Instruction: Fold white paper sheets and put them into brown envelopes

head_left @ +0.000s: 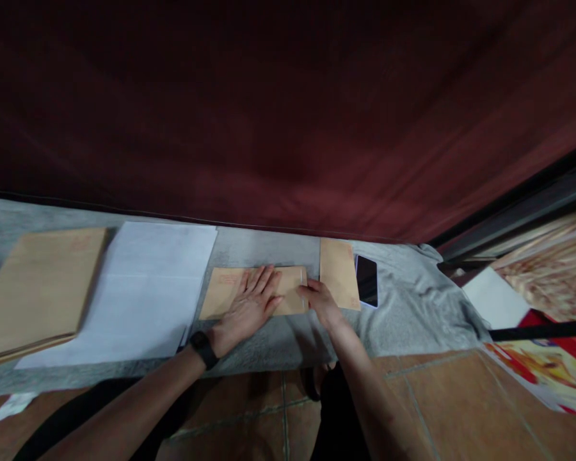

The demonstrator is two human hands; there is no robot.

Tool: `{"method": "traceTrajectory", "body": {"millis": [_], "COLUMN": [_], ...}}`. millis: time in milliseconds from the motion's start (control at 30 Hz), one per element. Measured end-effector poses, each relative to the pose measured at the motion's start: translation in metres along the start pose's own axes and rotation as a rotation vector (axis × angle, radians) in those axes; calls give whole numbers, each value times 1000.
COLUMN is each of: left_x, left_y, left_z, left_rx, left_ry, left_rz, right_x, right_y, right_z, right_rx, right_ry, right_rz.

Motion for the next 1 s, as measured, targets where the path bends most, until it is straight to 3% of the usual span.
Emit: {"method": "traceTrajectory", "body": {"millis": [133, 233, 300, 400, 500, 600, 767, 900, 1000], "left_x": [9, 9, 3, -8, -13, -14, -10, -4, -4], "left_y": [-5, -2, 4, 4, 4, 9, 16, 25, 36], "left_z": [35, 53, 46, 18, -1, -8, 3, 14, 11], "left_rx": [-139, -430, -716, -1173, -1444, -1455, -1387, -1288, -1141], "left_ry": [-158, -248, -198, -36, -29, -84, -2, -25, -1], "left_rz": [50, 275, 534, 880, 1032, 1085, 1051, 980, 964], "right_x": [3, 3, 0, -10, -22, -30, -29, -28, -27], "right_y": [3, 8, 9, 5, -2, -8, -7, -3, -4], "right_z": [4, 4, -2, -18, -37, -44, -19, -14, -17], "right_rx": [232, 414, 502, 548, 544, 524, 618, 556, 335], "right_ry": [-130, -174, -159, -118, -50, 21, -97, -25, -27], "right_rz": [-54, -15, -5, -11, -53, -97, -168, -114, 1]}}
Point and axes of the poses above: each hand's wrist, its own x-axis towards the middle knuckle, its own z-axis out of the back of the hand, y = z × x, the point moved 5 cm from there along x, towards the middle knuckle, and after that the axes turned 9 degrees about -y, right-handed, at the moved point
